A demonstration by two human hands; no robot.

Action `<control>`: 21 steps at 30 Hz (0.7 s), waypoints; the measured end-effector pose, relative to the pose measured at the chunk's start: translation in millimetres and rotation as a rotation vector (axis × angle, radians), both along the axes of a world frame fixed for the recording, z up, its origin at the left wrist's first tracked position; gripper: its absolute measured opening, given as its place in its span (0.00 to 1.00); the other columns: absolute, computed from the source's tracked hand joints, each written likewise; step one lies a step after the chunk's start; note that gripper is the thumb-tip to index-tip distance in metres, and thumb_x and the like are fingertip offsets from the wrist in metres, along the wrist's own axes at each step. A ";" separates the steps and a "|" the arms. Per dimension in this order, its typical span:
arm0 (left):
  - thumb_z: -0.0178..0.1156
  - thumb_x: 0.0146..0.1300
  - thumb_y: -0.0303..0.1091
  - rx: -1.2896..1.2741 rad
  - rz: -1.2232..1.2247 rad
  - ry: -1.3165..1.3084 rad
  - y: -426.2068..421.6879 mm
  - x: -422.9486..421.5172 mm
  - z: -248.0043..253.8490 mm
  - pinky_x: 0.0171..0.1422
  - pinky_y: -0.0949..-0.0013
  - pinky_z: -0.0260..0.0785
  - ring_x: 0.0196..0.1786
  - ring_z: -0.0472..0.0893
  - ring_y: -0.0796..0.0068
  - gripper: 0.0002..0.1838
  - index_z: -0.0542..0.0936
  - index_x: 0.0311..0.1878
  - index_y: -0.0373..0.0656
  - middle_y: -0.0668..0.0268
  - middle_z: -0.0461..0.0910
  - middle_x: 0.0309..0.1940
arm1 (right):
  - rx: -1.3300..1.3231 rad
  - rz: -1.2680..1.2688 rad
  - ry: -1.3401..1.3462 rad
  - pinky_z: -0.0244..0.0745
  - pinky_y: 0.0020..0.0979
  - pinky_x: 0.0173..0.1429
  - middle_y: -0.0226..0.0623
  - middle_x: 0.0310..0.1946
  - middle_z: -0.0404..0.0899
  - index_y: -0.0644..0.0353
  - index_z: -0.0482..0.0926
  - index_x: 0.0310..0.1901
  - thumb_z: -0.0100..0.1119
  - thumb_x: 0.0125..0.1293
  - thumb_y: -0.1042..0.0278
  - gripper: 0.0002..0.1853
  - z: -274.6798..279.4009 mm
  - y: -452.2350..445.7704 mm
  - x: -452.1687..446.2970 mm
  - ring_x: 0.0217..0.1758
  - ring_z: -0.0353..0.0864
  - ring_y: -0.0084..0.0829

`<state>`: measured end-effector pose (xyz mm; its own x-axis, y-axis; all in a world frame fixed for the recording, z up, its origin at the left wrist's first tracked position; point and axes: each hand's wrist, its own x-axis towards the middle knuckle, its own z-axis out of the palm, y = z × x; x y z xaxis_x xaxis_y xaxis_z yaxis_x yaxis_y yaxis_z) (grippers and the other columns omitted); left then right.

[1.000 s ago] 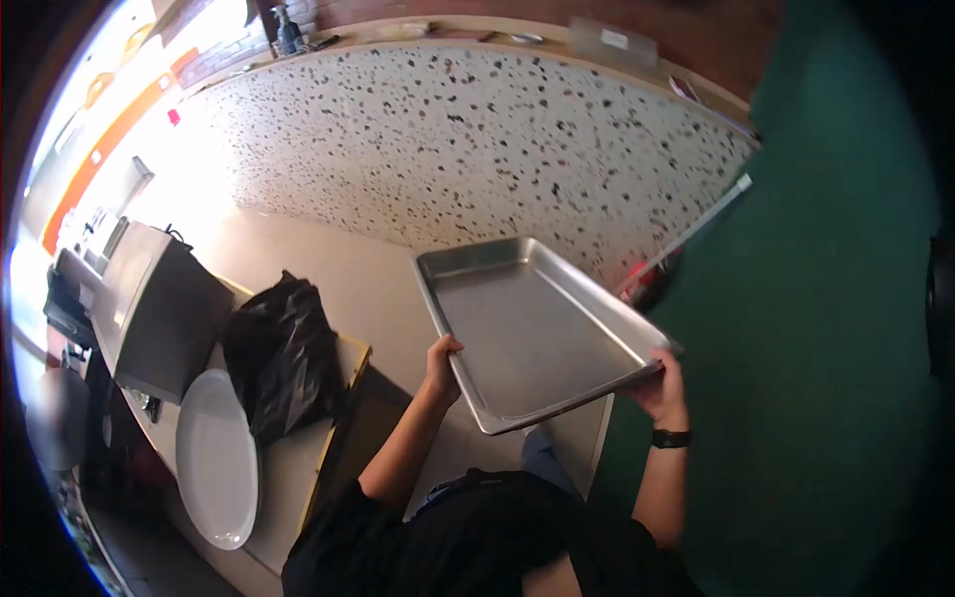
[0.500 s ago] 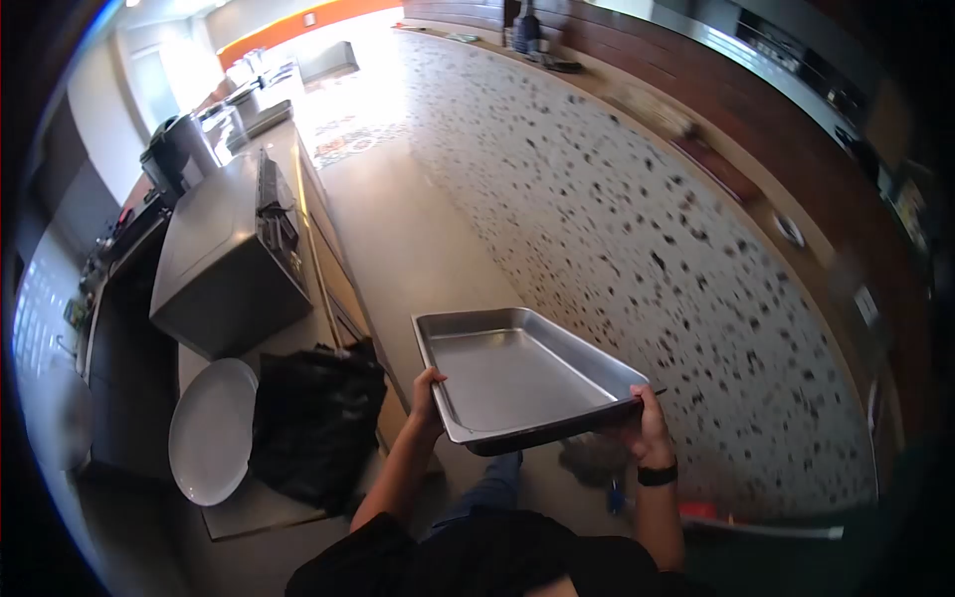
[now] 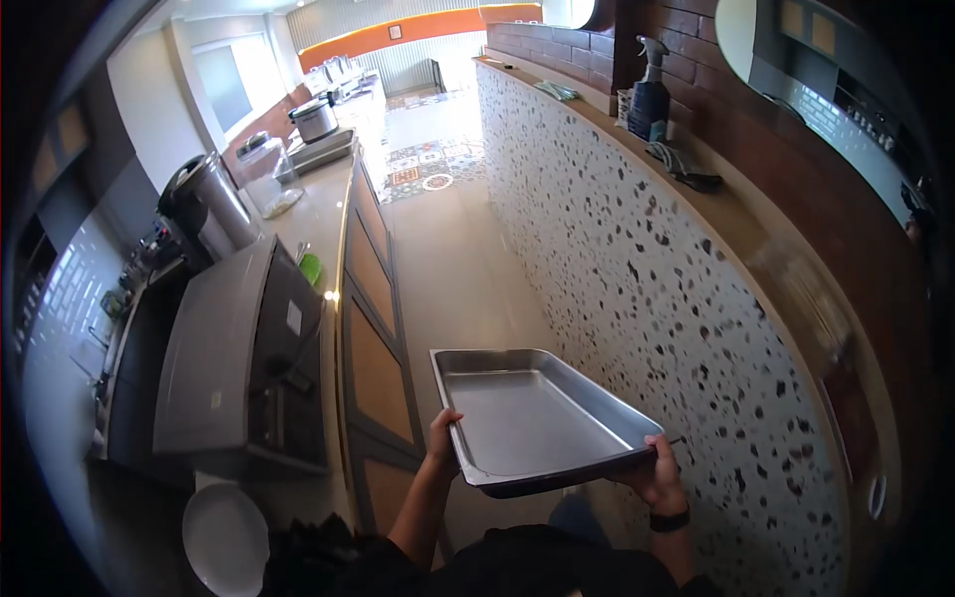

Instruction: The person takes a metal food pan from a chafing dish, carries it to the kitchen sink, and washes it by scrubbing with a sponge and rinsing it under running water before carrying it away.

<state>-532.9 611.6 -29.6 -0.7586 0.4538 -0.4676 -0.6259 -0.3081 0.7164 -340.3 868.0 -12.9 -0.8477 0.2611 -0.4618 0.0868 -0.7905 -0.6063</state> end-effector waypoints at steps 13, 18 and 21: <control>0.44 0.45 0.38 -0.142 0.351 0.114 143.5 -282.4 15.6 0.41 0.67 0.69 0.33 0.74 0.64 0.22 0.68 0.42 0.33 0.57 0.71 0.30 | -0.124 0.348 0.075 0.72 0.48 0.46 0.51 0.43 0.70 0.69 0.60 0.51 0.41 0.57 0.58 0.24 -7.6 200.6 -389.7 0.43 0.74 0.45; 0.44 0.45 0.38 -0.074 0.473 0.090 143.2 -384.3 17.7 0.40 0.67 0.69 0.32 0.74 0.65 0.21 0.68 0.41 0.32 0.57 0.72 0.30 | -0.029 0.505 0.059 0.68 0.52 0.50 0.51 0.45 0.68 0.71 0.58 0.53 0.40 0.56 0.58 0.27 5.1 213.4 -539.3 0.47 0.71 0.46; 0.45 0.45 0.37 0.023 0.493 0.074 134.8 -471.5 -14.4 0.39 0.67 0.69 0.31 0.74 0.66 0.19 0.70 0.38 0.33 0.57 0.73 0.29 | -0.053 0.494 0.039 0.70 0.52 0.48 0.49 0.41 0.70 0.70 0.60 0.50 0.43 0.55 0.59 0.25 -27.8 217.9 -635.3 0.44 0.73 0.45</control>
